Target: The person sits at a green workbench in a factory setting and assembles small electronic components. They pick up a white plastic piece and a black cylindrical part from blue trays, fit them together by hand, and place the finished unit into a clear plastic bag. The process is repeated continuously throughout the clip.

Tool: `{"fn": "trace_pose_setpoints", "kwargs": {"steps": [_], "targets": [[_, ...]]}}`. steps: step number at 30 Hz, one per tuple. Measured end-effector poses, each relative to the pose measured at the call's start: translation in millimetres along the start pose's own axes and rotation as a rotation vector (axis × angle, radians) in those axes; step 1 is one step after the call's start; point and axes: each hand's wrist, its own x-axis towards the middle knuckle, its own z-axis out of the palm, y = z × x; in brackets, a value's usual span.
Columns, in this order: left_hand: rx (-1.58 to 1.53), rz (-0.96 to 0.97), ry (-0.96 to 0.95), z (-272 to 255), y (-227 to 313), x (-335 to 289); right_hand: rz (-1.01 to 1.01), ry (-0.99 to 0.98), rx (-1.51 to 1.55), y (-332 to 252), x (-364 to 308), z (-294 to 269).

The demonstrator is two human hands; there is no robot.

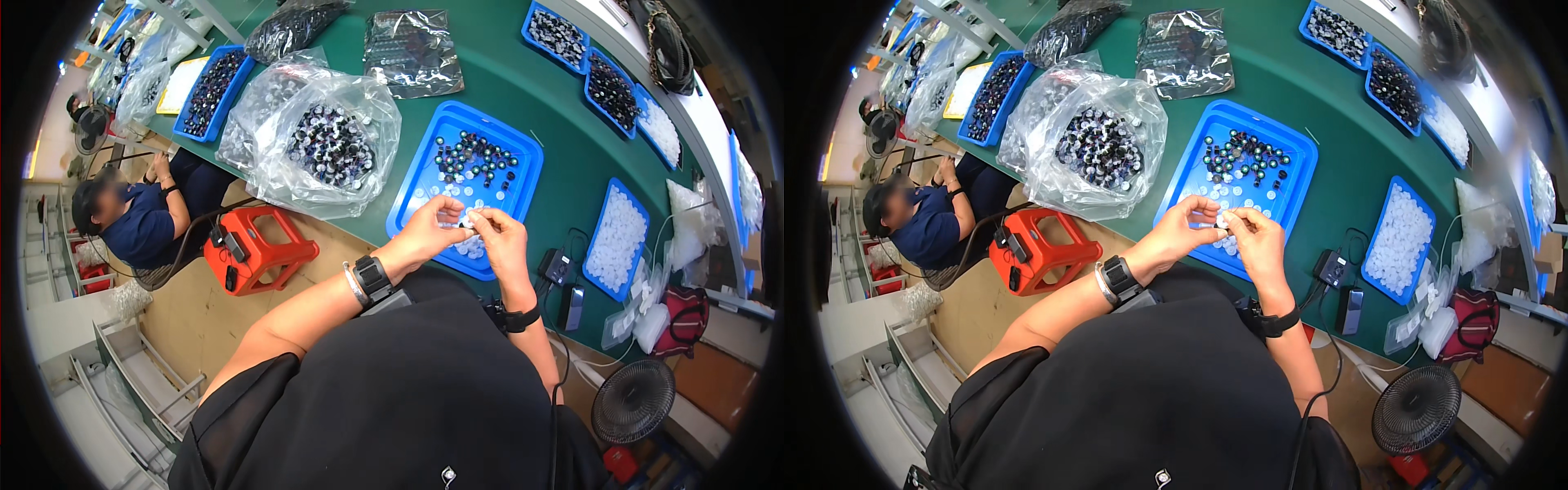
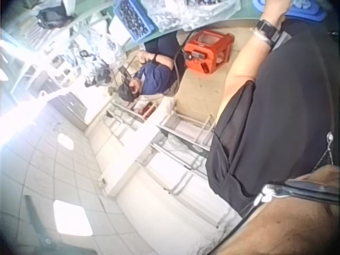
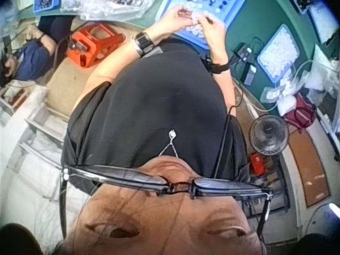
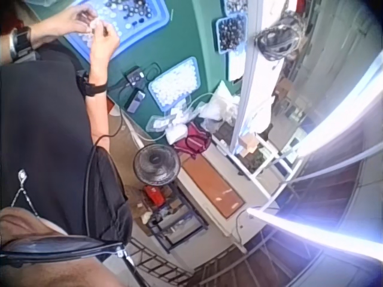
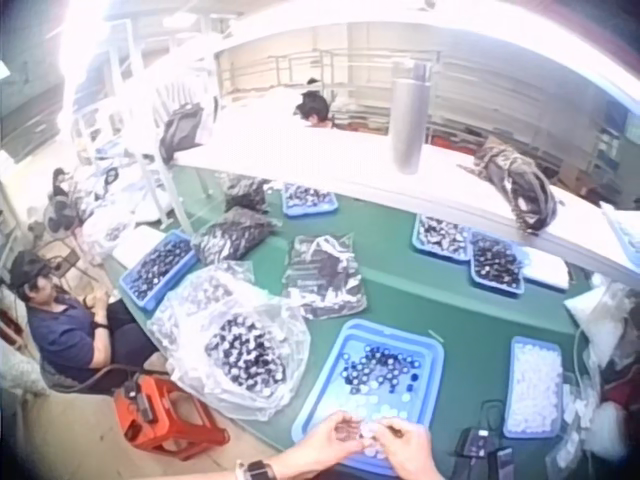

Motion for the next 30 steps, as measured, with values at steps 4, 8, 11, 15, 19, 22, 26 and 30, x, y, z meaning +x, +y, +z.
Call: {"fn": "trace_pose_setpoints", "kwargs": {"steps": [4, 8, 11, 15, 19, 22, 26, 30], "targets": [[-0.477, -0.273, -0.138, -4.6, -1.5, 0.4, -0.096, 0.081, -0.067, 3.5, 0.1, -0.8], [-0.693, -0.367, -0.170, -6.3, -1.5, 1.2, -0.242, 0.144, -0.123, 0.7, -1.2, 0.0], [-0.730, -0.384, -0.176, -6.0, -1.5, 1.4, -0.164, 0.109, 0.000, 5.6, 0.4, -1.2], [-0.460, -0.216, -0.107, 0.8, 3.1, -2.8, -0.087, 0.039, 0.166, 16.3, 5.6, -3.7], [-0.355, -0.134, -0.080, 2.0, 2.9, -5.4, -0.235, 0.113, -0.005, 14.7, 1.5, 2.3], [-0.296, -0.091, -0.074, 2.1, 3.0, -7.0, -0.227, 0.082, -0.045, 13.8, 2.0, 1.3], [-0.218, -0.024, -0.050, 2.8, 5.8, -9.4, -0.034, -0.095, 0.226, 21.1, 8.4, -4.9], [-0.118, 0.017, -0.028, 1.9, 2.2, -9.4, 0.073, -0.153, 0.370, 22.0, 8.1, -6.6]]}}
